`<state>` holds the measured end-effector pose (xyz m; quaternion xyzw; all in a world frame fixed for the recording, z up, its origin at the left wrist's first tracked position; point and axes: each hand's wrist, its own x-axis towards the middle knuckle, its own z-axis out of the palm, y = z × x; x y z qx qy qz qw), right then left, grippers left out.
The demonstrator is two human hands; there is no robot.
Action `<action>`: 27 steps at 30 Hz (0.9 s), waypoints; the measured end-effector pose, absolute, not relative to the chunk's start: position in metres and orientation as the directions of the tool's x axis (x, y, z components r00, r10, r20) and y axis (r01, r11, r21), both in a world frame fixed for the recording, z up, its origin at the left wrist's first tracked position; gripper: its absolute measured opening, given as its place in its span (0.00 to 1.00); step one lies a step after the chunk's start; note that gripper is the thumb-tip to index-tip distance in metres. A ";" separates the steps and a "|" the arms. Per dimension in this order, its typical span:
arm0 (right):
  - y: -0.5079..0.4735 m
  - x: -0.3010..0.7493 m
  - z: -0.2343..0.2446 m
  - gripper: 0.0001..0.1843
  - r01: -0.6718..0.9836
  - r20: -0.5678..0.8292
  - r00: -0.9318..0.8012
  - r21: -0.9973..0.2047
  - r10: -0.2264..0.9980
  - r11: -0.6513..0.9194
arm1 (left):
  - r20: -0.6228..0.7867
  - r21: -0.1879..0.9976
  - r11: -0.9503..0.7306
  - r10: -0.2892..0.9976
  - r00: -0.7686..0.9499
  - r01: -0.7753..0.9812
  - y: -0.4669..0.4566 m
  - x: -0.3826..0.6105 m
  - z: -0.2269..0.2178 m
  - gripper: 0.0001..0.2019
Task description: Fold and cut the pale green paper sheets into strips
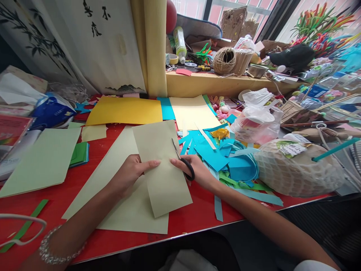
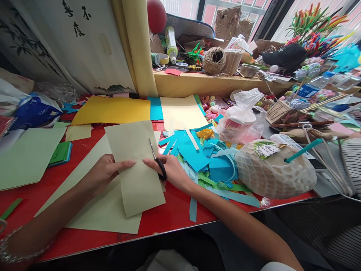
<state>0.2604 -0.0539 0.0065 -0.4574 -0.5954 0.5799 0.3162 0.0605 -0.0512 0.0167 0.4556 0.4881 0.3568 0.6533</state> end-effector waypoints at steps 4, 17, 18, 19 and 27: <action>-0.054 0.260 0.004 0.26 0.195 -0.130 -0.378 -0.979 0.917 -0.058 | -0.322 0.941 0.338 0.908 0.267 -0.015 -0.052 0.061 0.018 0.20; -0.053 0.260 0.005 0.26 0.203 -0.140 -0.361 -0.977 0.922 -0.069 | -0.361 0.922 0.387 0.871 0.333 -0.012 -0.053 0.061 0.019 0.18; -0.052 0.260 0.005 0.26 0.200 -0.139 -0.355 -0.977 0.924 -0.070 | -0.364 0.921 0.389 0.868 0.337 -0.007 -0.053 0.061 0.019 0.18; -0.052 0.260 0.005 0.26 0.198 -0.135 -0.351 -0.978 0.927 -0.067 | -0.367 0.920 0.391 0.866 0.340 -0.002 -0.053 0.062 0.019 0.18; -0.052 0.260 0.005 0.26 0.197 -0.115 -0.337 -0.979 0.934 -0.049 | -0.382 0.913 0.409 0.852 0.359 0.001 -0.054 0.064 0.017 0.19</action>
